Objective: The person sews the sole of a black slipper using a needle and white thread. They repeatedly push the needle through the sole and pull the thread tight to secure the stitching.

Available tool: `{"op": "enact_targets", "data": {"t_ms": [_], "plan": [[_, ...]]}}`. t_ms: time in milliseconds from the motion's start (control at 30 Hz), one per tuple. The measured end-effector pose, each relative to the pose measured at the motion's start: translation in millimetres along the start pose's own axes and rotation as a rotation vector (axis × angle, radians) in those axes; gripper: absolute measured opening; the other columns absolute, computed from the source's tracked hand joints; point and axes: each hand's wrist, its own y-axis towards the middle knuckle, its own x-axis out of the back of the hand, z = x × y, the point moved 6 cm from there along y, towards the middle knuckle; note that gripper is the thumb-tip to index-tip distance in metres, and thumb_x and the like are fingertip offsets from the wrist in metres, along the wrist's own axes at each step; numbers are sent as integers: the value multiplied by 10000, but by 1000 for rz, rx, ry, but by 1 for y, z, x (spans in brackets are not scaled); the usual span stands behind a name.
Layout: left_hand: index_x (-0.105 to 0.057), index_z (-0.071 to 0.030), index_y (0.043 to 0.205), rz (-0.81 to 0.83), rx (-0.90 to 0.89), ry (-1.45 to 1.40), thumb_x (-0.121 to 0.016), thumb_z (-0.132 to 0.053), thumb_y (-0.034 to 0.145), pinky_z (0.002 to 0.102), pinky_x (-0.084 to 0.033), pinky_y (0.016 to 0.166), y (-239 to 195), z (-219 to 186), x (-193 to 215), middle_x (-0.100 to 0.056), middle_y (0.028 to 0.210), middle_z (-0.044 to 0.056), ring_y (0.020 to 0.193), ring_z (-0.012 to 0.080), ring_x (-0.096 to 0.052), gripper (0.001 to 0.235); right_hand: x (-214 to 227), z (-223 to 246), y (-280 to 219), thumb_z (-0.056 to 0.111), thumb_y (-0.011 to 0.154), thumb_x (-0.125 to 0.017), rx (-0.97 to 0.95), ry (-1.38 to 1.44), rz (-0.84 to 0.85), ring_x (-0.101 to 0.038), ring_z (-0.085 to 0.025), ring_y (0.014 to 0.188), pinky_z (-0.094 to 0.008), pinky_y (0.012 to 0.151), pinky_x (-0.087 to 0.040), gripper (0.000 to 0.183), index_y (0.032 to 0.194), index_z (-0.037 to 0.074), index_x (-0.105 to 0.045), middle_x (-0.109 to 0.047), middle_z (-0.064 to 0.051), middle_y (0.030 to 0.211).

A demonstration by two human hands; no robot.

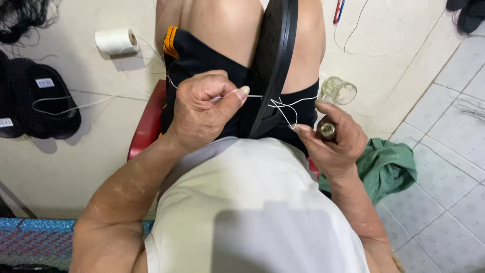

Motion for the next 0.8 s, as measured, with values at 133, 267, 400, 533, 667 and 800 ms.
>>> {"op": "enact_targets", "data": {"t_ms": [133, 267, 400, 533, 667, 800], "plan": [[-666, -89, 698, 39, -30, 1, -721, -118, 987, 262, -360, 510, 4, 5, -5, -471, 585, 38, 526, 127, -465, 295, -11, 15, 22, 79, 865, -895, 115, 81, -113, -529, -267, 475, -360, 500, -471, 290, 1051, -103, -769, -556, -113, 599], [-687, -94, 723, 64, -2, -30, -724, -138, 994, 230, -358, 522, 5, 5, -8, -469, 594, 21, 554, 71, -451, 278, -17, 12, 31, 70, 866, -881, 96, 161, -141, -506, -207, 560, -343, 535, -488, 138, 949, -28, -830, -542, -115, 766], [-653, -76, 705, 74, -29, -34, -715, -91, 972, 265, -348, 506, 5, 2, -16, -411, 581, 46, 537, 108, -435, 275, -32, -9, 28, 9, 815, -775, -202, 1018, 102, -562, -185, 606, -330, 571, -513, 92, 770, -39, -711, -599, -207, 828], [-640, -49, 692, 82, -66, -33, -685, -34, 960, 277, -341, 487, 10, 1, -22, -409, 557, 71, 510, 137, -435, 272, -7, 3, 25, 67, 819, -811, -235, 616, 351, -700, -220, 685, -321, 646, -576, 116, 757, -11, -752, -735, -160, 838], [-650, -51, 731, 81, -107, 25, -705, -82, 974, 311, -343, 490, 10, 0, -14, -414, 584, 96, 521, 176, -460, 251, -8, 50, 54, 24, 924, -729, 226, -73, 380, -745, -279, 885, -356, 737, -581, 66, 955, -14, -774, -778, -170, 1070], [-669, -76, 721, 79, -99, 4, -705, -98, 979, 260, -347, 476, 7, 3, -16, -431, 576, 54, 513, 127, -455, 262, -21, 26, 47, 10, 914, -710, 124, 99, 338, -734, -378, 875, -444, 768, -588, 178, 1046, -110, -724, -734, -267, 1089]]}}
